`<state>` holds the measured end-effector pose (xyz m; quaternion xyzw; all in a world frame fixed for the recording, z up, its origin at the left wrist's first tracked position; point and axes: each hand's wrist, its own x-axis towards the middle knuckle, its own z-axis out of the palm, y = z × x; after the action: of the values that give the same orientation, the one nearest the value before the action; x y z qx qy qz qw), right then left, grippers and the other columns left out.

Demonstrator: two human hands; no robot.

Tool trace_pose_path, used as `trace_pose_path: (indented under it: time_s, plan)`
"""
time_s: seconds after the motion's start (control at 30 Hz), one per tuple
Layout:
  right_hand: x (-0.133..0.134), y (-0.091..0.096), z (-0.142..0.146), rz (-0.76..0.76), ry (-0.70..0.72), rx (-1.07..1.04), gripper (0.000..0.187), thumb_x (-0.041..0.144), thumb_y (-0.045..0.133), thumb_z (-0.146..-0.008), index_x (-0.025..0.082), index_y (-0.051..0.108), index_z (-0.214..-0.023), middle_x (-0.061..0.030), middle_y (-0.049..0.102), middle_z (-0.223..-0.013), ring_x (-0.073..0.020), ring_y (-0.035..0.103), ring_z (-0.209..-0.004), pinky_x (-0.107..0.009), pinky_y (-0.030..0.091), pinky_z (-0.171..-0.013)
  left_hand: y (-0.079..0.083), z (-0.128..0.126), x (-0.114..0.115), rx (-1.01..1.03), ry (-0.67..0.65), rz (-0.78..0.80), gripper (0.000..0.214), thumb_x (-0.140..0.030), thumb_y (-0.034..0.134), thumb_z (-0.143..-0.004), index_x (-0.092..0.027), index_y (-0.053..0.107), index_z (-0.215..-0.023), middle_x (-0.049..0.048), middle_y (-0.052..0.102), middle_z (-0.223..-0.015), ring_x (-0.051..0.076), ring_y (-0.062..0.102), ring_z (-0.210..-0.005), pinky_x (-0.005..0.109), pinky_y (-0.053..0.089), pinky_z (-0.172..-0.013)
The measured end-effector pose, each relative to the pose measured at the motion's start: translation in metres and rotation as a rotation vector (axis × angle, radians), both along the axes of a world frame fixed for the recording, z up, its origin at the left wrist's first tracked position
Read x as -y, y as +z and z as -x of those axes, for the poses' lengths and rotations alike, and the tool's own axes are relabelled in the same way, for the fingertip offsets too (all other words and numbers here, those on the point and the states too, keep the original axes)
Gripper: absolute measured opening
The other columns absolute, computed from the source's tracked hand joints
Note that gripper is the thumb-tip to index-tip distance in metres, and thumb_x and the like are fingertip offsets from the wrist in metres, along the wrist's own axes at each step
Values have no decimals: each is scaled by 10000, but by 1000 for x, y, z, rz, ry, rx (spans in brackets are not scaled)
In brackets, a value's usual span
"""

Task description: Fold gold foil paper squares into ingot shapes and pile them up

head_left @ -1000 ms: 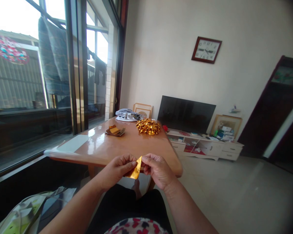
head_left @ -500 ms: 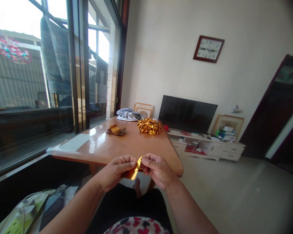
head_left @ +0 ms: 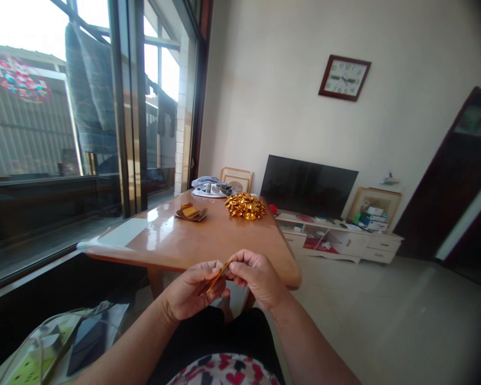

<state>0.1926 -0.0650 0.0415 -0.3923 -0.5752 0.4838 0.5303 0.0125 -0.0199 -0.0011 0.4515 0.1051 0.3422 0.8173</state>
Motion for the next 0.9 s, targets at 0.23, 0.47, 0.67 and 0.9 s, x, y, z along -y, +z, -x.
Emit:
trace_pose_path:
  time_s: [0.23,0.47,0.67,0.9]
  plan:
    - [2,2,2,-4,-102,160,136,299,614,-814,169,647,-792,-7,661,-668,-120,556,-568,-229,406,-526,2,1,-1,-91,37,-59,180,-299,663,-875,-139,636,-797,2,531,-669,98,460,-576,323,479,-783]
    - [7,10,0,-19,-121,268,39,227,610,-770,190,622,-767,31,606,-618,-115,529,-560,-233,409,-543,10,4,1,-181,99,-105,176,-298,718,-848,-150,625,-868,11,570,-726,102,494,-614,214,355,-577]
    - [4,3,-2,-58,-158,324,47,238,627,-780,196,617,-764,32,591,-628,-113,487,-571,-230,371,-521,14,5,2,-215,108,-123,227,-339,752,-829,-160,621,-873,-3,571,-716,95,494,-592,211,349,-555]
    - [6,7,-5,31,-112,263,117,251,582,-807,181,674,-822,-9,675,-708,-122,566,-595,-235,432,-549,11,5,-1,-242,128,-160,234,-363,726,-850,-162,611,-882,1,582,-731,94,497,-601,212,346,-561]
